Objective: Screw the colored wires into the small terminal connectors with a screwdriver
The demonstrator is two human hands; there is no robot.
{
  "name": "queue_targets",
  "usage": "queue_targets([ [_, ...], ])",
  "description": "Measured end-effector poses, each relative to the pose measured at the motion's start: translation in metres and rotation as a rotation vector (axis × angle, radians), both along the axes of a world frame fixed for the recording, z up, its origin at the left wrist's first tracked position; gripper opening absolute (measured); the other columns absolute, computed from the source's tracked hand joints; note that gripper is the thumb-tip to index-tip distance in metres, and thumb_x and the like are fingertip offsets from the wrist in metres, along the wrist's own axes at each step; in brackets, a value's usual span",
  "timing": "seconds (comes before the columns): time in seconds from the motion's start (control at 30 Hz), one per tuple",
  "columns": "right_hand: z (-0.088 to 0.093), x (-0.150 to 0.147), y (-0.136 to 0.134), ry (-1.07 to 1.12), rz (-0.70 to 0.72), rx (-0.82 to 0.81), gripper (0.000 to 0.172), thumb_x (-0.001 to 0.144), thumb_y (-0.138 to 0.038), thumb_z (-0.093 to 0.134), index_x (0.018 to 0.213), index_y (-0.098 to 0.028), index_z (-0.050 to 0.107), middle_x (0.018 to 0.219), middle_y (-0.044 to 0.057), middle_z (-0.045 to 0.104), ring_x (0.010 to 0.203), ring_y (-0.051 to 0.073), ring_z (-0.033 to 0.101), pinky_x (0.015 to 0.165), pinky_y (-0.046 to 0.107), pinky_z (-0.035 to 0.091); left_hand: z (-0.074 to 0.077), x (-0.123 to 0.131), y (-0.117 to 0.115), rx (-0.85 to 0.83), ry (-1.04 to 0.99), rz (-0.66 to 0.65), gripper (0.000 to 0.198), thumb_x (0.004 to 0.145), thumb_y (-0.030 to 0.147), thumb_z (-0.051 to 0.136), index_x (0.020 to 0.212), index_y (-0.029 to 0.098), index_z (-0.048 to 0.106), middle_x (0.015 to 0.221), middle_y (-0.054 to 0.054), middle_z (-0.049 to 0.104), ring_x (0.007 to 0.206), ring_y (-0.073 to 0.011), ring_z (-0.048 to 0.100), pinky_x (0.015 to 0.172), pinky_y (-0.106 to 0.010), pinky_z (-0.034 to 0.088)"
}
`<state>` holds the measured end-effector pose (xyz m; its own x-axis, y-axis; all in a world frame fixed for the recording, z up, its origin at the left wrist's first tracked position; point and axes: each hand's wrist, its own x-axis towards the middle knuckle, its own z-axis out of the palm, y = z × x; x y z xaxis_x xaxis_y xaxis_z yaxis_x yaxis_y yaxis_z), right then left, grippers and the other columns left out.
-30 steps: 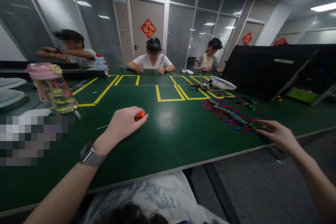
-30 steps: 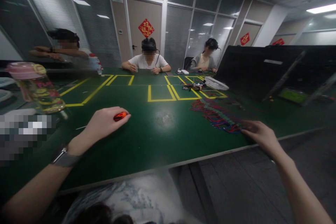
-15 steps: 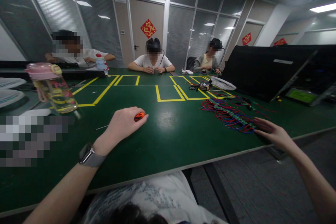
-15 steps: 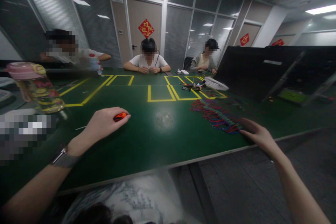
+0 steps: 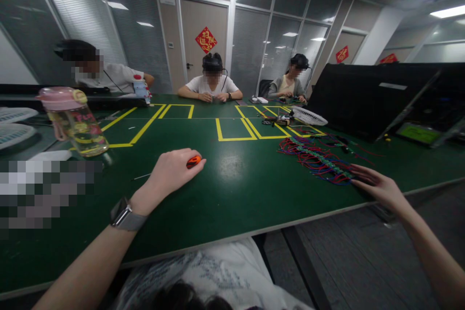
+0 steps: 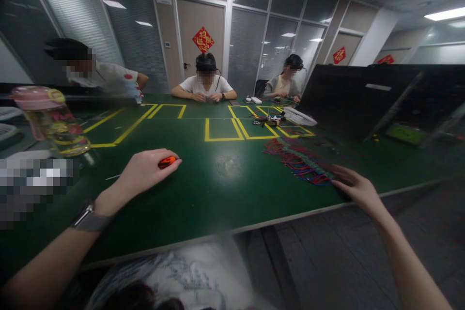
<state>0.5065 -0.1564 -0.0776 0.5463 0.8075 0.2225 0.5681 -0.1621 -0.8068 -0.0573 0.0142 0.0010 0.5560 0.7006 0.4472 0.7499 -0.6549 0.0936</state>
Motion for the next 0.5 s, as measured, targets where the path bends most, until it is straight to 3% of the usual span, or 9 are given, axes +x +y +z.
queue_targets([
  [0.27, -0.001, -0.008, -0.001, -0.012, -0.029, 0.021, 0.06, 0.068, -0.036, 0.07, 0.123, -0.019, 0.056, 0.13, 0.016, 0.06, 0.124, 0.036, 0.053, 0.109, 0.039, 0.039, 0.0, -0.001, 0.001, -0.009, -0.012, -0.015, 0.041, 0.091, 0.051, 0.042, 0.092, 0.02, 0.069, 0.087, -0.006, 0.07, 0.075, -0.0201, 0.064, 0.065, -0.031, 0.046],
  [0.4, -0.003, -0.005, -0.001, -0.034, 0.003, 0.005, 0.069, 0.069, -0.037, 0.069, 0.132, -0.017, 0.05, 0.134, 0.018, 0.057, 0.126, 0.034, 0.051, 0.107, 0.033, 0.041, 0.0, -0.001, 0.0, -0.005, -0.004, -0.005, 0.041, 0.091, 0.051, 0.042, 0.092, 0.02, 0.069, 0.088, -0.005, 0.07, 0.076, -0.0204, 0.064, 0.065, -0.03, 0.045],
  [0.5, -0.009, 0.004, 0.002, -0.107, 0.051, 0.048, 0.076, 0.068, -0.043, 0.068, 0.137, -0.02, 0.045, 0.133, 0.017, 0.057, 0.122, 0.034, 0.055, 0.103, 0.037, 0.046, 0.001, -0.001, 0.0, -0.009, 0.009, 0.004, 0.041, 0.091, 0.051, 0.042, 0.092, 0.02, 0.069, 0.089, -0.005, 0.07, 0.077, -0.0208, 0.064, 0.066, -0.031, 0.046],
])
